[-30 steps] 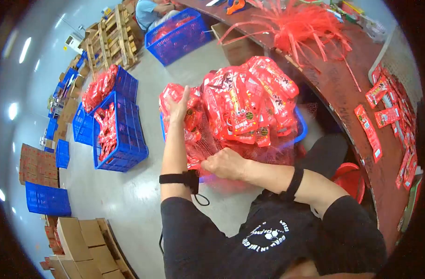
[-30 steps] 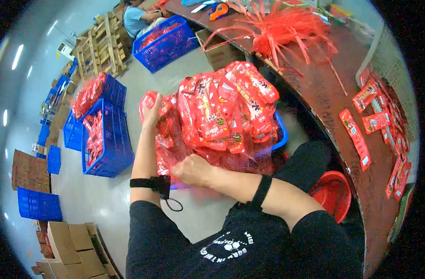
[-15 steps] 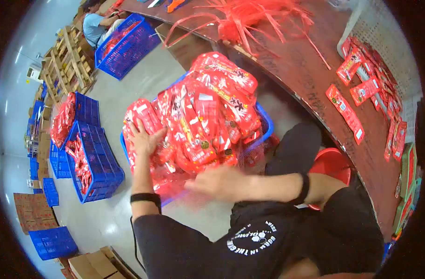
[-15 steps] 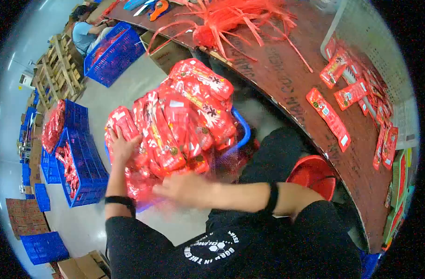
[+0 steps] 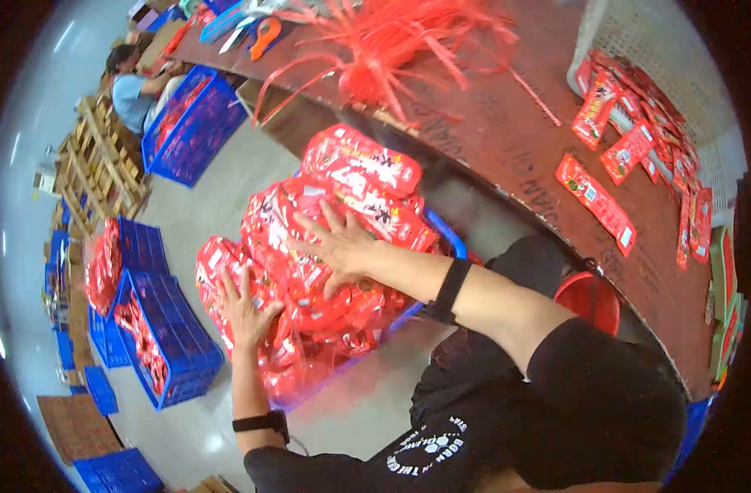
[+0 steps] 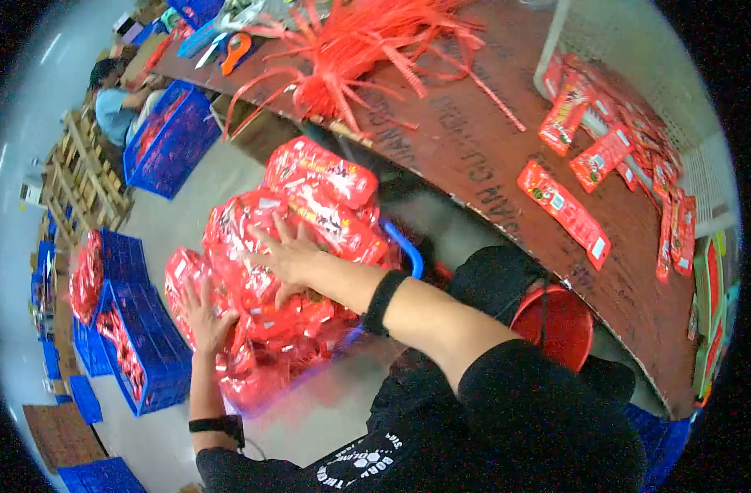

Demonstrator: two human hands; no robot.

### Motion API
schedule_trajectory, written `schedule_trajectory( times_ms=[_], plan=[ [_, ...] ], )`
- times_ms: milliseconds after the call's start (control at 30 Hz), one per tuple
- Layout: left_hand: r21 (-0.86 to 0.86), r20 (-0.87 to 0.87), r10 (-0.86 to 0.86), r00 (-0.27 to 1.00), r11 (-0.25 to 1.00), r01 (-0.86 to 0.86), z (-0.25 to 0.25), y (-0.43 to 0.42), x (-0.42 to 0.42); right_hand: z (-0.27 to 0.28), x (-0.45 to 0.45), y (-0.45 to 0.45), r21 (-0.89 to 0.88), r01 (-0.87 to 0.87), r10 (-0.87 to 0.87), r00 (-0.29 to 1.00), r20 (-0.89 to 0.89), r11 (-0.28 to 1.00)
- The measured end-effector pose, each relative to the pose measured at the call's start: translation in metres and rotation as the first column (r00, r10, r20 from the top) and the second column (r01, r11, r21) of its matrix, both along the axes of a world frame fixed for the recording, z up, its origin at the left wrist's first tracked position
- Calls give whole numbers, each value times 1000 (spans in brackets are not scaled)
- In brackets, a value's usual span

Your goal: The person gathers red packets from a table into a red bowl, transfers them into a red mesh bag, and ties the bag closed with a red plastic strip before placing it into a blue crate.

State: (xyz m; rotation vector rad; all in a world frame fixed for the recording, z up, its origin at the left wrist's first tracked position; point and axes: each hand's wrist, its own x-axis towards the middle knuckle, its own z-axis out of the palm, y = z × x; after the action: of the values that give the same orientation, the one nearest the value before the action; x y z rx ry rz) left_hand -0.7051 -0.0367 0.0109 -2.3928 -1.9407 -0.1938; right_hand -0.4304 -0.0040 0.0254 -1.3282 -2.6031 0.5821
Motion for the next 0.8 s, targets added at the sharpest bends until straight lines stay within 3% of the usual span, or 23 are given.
schedule_trajectory(
  times_ms=[100,133,167,200,233,267,300,333,367,433,500,533,567,600,667,700,733,767,800],
  plan=[
    [-90,124,-7,992,996,19,28,2,-6,40,38,1,-37,-125,123,991,-54,991],
    [-135,194,-26,981,989,53,33,4,-7,35,56,3,111,-63,96,943,-319,992],
    [-185,225,14,974,982,28,41,2,-7,31,83,12,-14,45,-45,814,-578,999],
    [-239,251,58,966,971,3,52,1,-8,35,117,12,148,378,-243,802,-545,914],
    [-228,220,76,972,973,-24,55,2,-15,31,159,22,116,523,-362,716,-598,844],
    [-181,206,63,977,983,-25,60,4,-23,49,197,21,88,661,-546,681,-487,745],
    [-54,173,-10,985,998,20,74,10,-18,12,243,39,311,828,-601,554,-576,466],
    [79,135,-76,988,995,66,91,18,-8,18,284,38,299,866,-734,499,-461,401],
    [130,198,-136,971,985,111,108,29,10,3,319,41,296,928,-907,313,-282,228],
    [261,275,-289,917,940,218,142,56,70,-14,370,33,214,912,-936,343,72,351],
    [57,466,-244,850,967,247,165,68,154,-6,398,35,244,901,-933,342,113,359],
    [60,512,-339,790,931,361,161,73,192,-3,408,32,266,887,-924,345,165,379],
    [-5,425,-412,806,889,457,163,75,232,8,414,24,326,903,-945,320,-72,281],
    [-34,367,-461,808,861,507,151,81,265,38,408,4,277,932,-929,297,-220,233],
    [-4,297,-566,769,805,594,126,112,321,69,426,-22,-26,962,-847,225,-481,270],
    [55,171,-559,811,827,559,100,148,334,79,441,-34,-19,964,-844,223,-487,266],
    [199,111,-506,855,854,480,89,173,350,87,458,-42,-107,935,-858,260,-443,339],
    [147,102,-357,928,928,341,78,212,357,93,468,-44,-201,892,-864,302,-403,405],
    [164,99,-356,929,927,338,48,233,358,97,470,-45,-191,891,-856,306,-417,412]
  ],
)
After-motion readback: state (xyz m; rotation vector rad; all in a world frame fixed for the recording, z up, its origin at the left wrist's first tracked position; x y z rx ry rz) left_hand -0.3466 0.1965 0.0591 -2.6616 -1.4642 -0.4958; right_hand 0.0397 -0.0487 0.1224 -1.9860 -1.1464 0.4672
